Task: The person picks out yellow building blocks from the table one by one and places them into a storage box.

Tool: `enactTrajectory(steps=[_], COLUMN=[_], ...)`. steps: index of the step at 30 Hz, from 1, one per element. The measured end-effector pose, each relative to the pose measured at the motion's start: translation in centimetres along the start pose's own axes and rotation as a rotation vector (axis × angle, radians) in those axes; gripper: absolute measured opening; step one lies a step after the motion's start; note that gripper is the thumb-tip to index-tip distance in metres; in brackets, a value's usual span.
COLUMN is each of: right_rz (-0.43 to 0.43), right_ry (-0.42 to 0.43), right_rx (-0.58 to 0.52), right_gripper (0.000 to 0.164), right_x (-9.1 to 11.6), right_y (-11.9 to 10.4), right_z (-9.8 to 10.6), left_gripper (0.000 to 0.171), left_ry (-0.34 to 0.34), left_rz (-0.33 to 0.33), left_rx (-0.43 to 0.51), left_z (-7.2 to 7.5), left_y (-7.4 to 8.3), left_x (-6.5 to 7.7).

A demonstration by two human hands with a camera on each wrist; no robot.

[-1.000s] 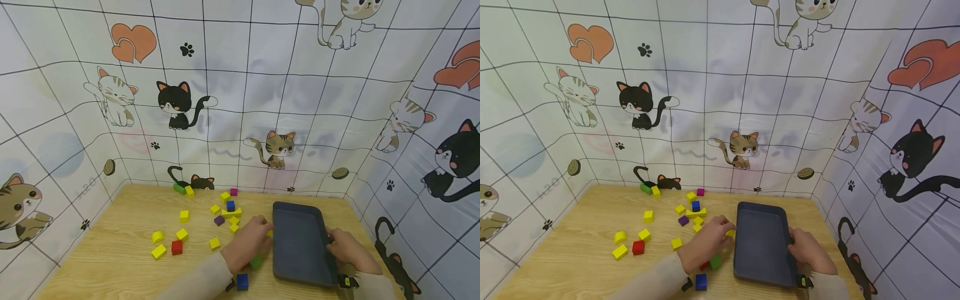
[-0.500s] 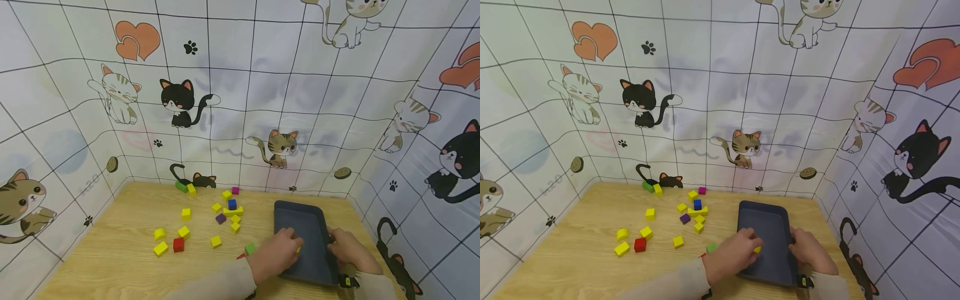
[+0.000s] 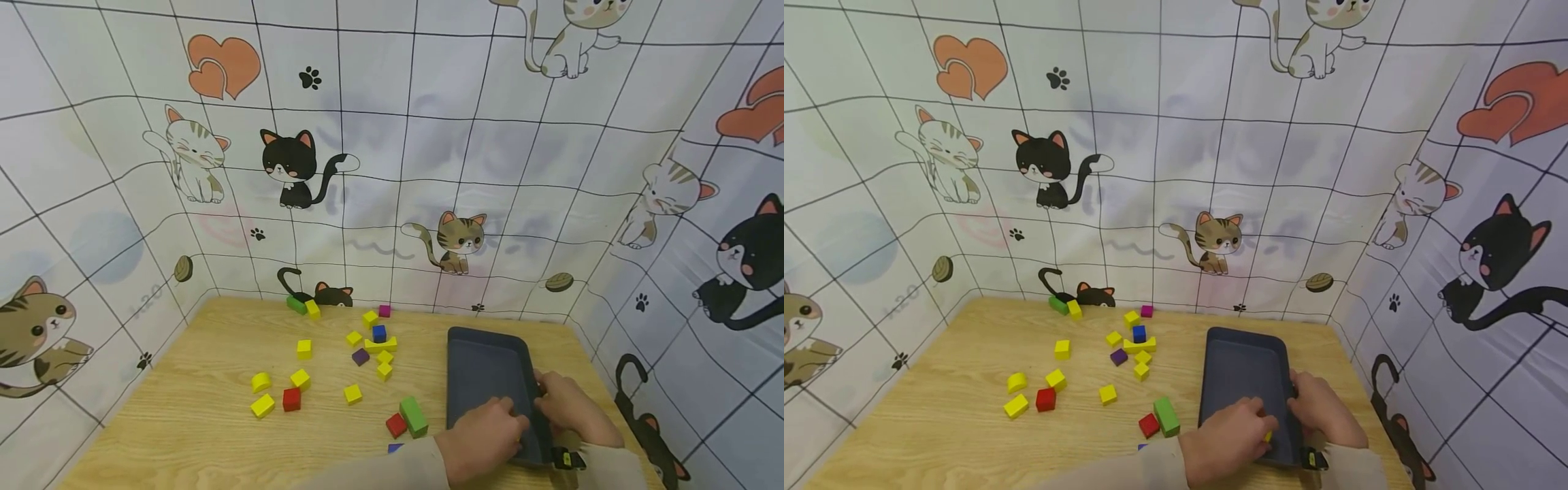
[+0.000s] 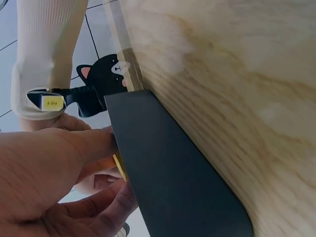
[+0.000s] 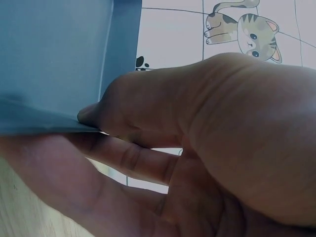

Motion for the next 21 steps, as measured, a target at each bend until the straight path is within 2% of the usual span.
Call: enactTrajectory(steps=[5, 10, 12, 16, 21], right_rz=[-0.001, -0.019, -0.023, -0.027, -0.015], right_ry=[0.006, -0.005, -0.012, -0.001, -0.004], right_rx=[0.001, 0.001, -0.001, -0.013, -0.042], right_gripper=[0.06, 0.052, 0.054, 0.044, 0.053], right_x=[-0.1, -0.2, -0.2, -0.3, -0.2], right_y=[0.1, 0.3, 0.3, 0.4, 0.3], right_z=[0.1, -0.1, -0.2, 0.0, -0.1], left_gripper=[0.027, 0.029, 0.029, 0.027, 0.029], left_ry=[-0.017, -0.034, -0.027, -0.003, 0.032], left_rz=[-0.026, 0.008, 0.022, 0.032, 0.053], left_rx=[0.017, 0.058, 0.073, 0.103, 0.098], left_z=[-0.4, -0.4, -0.1, 0.8, 1.8], left_y=[0.6, 0.3, 0.1, -0.5, -1.9], left_x=[-0.5, -0.3, -0.1, 0.5, 1.5])
Point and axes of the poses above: each hand's wrist, its own x-axis away from the middle knuckle, its own z-axis out of the back of the hand, y = z × x, the point moved 9 cm from there along -x, towards the middle knuckle, and after that the axes turned 5 degrees about -y, right-handed, at the moved point
